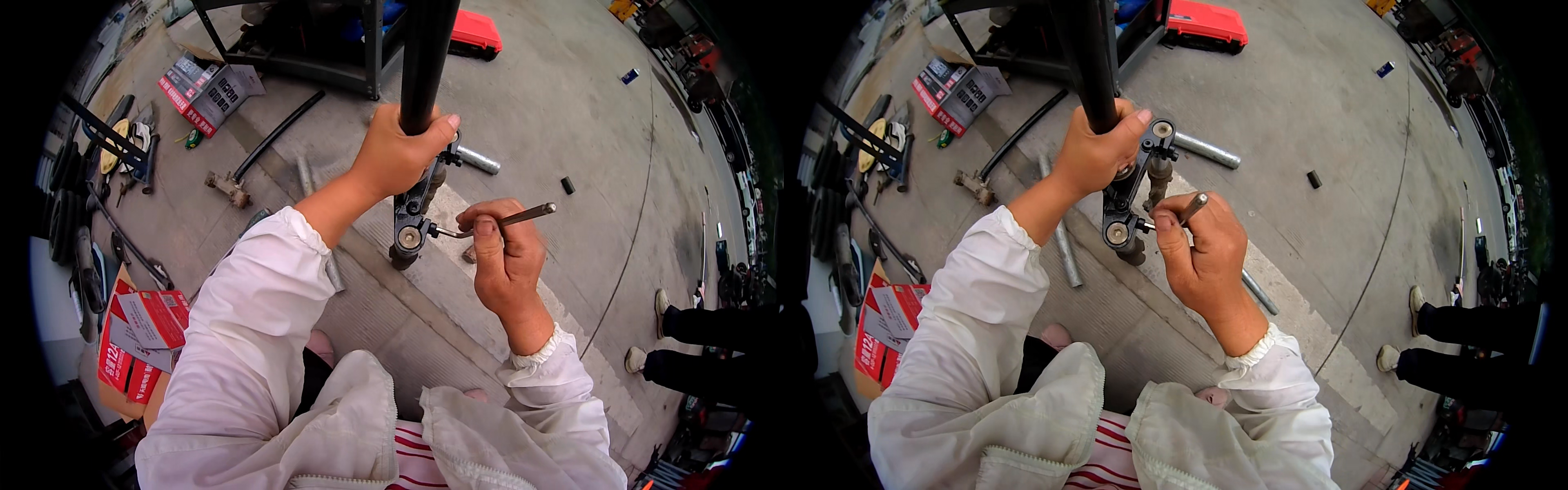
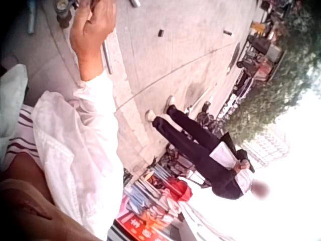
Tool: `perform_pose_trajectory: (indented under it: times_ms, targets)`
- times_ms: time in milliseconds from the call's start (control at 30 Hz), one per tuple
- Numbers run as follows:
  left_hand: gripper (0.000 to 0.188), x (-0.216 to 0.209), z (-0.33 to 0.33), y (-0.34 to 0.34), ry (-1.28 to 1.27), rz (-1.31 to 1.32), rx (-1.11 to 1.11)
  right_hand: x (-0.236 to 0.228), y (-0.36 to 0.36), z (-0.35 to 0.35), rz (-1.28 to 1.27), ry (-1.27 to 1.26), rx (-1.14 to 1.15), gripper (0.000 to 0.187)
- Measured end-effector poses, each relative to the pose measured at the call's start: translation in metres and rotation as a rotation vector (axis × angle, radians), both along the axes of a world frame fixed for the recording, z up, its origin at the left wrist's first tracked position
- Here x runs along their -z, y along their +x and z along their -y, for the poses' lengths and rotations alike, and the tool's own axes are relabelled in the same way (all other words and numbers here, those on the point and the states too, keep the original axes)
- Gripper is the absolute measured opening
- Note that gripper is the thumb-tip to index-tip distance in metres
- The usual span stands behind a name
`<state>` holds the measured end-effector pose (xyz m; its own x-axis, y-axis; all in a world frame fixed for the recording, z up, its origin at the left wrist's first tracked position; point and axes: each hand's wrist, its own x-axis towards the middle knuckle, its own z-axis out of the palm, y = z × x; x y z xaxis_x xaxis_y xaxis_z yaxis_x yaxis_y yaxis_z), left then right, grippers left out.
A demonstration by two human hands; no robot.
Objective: The person sits on the ground and uses an Allen key to tighten bolts on a metal pole assembly. They repeatedly adjust the tool and reposition the pole to secure the joints.
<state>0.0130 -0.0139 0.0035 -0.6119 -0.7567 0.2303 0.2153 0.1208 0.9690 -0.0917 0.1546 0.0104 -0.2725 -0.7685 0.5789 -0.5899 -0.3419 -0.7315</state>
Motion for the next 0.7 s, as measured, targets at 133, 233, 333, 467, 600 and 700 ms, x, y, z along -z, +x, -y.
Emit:
perform_pose_trajectory:
  times_ms: [133, 233, 333, 467, 600, 700]
  targets:
    - [0.043, 0.000, -0.007, -0.007, -0.007, -0.015, 0.029, -0.040, 0.008, 0.013, 0.155, -0.254, 0.041, 0.020]
    - [0.042, -0.004, -0.009, -0.011, -0.008, 0.047, 0.030, -0.064, 0.004, 0.031, 0.080, -0.327, 0.075, 0.030]
    - [0.042, -0.004, -0.013, -0.010, -0.020, 0.057, 0.048, -0.070, 0.008, 0.034, 0.309, -0.257, 0.035, 0.031]
    - [0.040, -0.002, -0.011, -0.012, -0.051, 0.063, 0.118, -0.065, -0.004, 0.035, 0.401, -0.151, 0.056, 0.031]
    - [0.039, 0.000, -0.014, -0.017, -0.106, 0.046, 0.172, -0.043, -0.066, 0.074, 0.779, 0.175, 0.127, 0.027]
    - [0.036, 0.000, -0.015, -0.019, -0.074, 0.030, 0.216, 0.009, -0.100, 0.125, 1.129, 0.459, 0.148, 0.021]
